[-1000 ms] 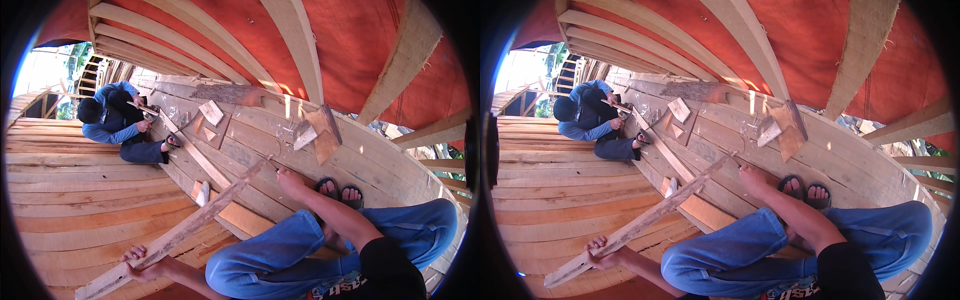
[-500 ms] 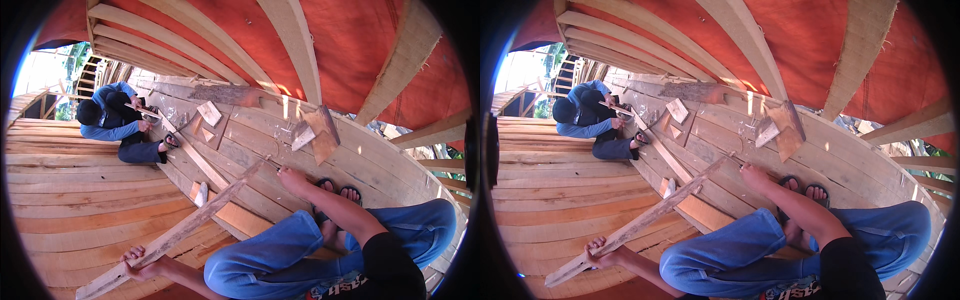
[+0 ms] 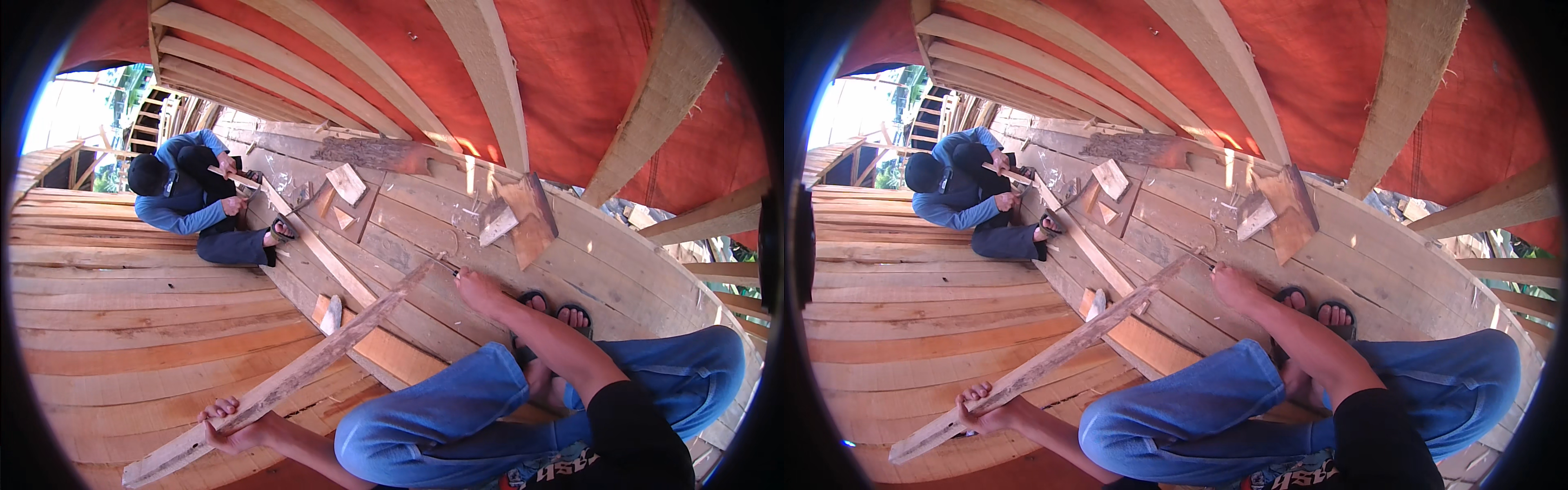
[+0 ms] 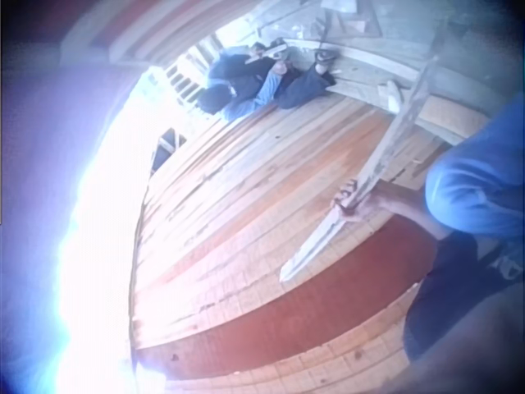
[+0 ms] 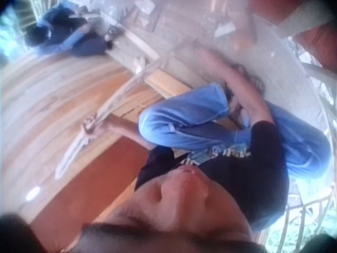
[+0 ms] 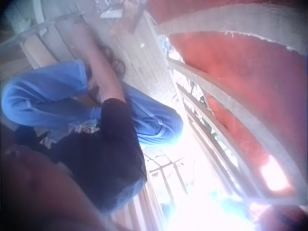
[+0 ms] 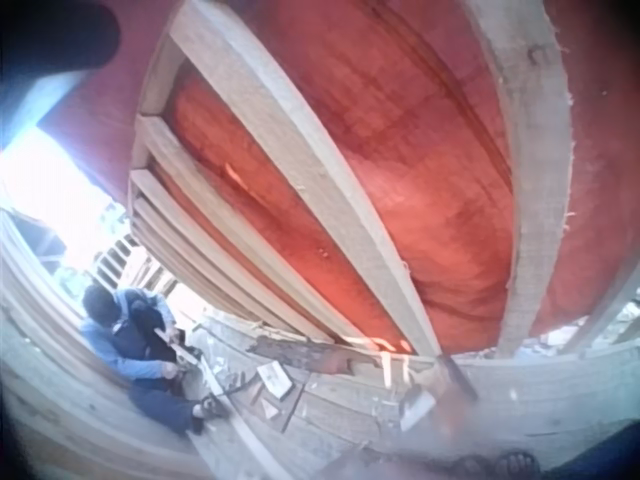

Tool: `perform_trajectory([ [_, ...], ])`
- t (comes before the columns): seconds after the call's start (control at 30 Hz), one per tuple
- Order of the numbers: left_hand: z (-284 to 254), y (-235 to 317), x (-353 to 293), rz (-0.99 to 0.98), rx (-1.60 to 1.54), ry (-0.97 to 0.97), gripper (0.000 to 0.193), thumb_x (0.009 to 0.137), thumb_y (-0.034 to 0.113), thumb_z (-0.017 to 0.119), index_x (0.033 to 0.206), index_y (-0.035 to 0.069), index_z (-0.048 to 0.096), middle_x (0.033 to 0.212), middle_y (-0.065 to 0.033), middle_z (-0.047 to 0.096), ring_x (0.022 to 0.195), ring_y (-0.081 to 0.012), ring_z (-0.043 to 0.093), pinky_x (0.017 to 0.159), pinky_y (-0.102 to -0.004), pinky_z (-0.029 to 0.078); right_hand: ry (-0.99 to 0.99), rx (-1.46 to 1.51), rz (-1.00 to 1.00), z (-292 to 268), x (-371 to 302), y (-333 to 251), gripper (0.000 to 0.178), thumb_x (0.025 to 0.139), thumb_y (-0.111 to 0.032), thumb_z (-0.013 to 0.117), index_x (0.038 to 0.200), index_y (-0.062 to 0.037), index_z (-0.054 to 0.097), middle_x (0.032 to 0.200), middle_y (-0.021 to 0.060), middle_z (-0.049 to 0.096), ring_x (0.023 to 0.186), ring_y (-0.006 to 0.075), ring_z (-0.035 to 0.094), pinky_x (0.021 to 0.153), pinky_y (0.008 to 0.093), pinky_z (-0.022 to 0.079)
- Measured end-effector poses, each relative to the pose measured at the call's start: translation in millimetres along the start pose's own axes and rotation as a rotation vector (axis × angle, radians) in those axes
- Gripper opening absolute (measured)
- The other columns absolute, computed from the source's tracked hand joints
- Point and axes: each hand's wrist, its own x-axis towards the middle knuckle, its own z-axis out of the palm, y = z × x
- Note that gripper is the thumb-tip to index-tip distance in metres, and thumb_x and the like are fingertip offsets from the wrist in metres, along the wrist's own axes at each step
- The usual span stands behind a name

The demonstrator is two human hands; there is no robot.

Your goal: The person holds a curved wooden plank and uses a knife to mark and trim its edge by hand while sitting on the floor of a wooden structure.

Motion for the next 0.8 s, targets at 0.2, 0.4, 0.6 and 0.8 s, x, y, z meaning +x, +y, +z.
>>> perform_trajectory([
  [0.2,-3,5,-1,0.01,0.025,0.011,0.022,0.084,0.029,0.058,0.084,0.007,0.056,0.07,-0.0016,0.043,0.057,-0.0118,0.041,0.053,-0.0248,0.036,-0.094,-0.02,-0.005,-6,-10,-25,0.035,0.098,-0.027,0.043,0.103,0.0065,0.05,0.087,0.0298,0.064,0.081,0.0439,0.065,0.071,0.0546,0.051],
  [0.4,5,3,-4,0.0,0.002,-0.001,0.023,0.083,0.03,0.058,0.084,0.007,0.056,0.069,-0.0014,0.043,0.057,-0.0117,0.041,0.052,-0.0247,0.035,-0.029,-0.051,0.001,9,3,-1,0.035,0.098,-0.028,0.043,0.104,0.0056,0.049,0.086,0.0294,0.065,0.081,0.045,0.065,0.072,0.0547,0.051],
  [0.6,4,3,-2,0.003,0.003,-0.001,0.023,0.083,0.028,0.058,0.084,0.006,0.056,0.068,-0.0015,0.043,0.057,-0.0122,0.043,0.051,-0.0253,0.037,-0.08,-0.05,0.0,-10,-1,-1,0.037,0.099,-0.029,0.042,0.106,0.0068,0.049,0.088,0.0295,0.065,0.083,0.0449,0.065,0.074,0.0543,0.051],
  [0.8,6,2,-4,-0.008,-0.024,0.004,0.022,0.083,0.027,0.058,0.085,0.005,0.056,0.068,-0.0018,0.044,0.056,-0.0121,0.044,0.051,-0.0249,0.038,-0.046,-0.013,0.038,-1,4,1,0.037,0.099,-0.029,0.042,0.106,0.007,0.049,0.089,0.0287,0.065,0.084,0.0438,0.065,0.075,0.0532,0.051],
])
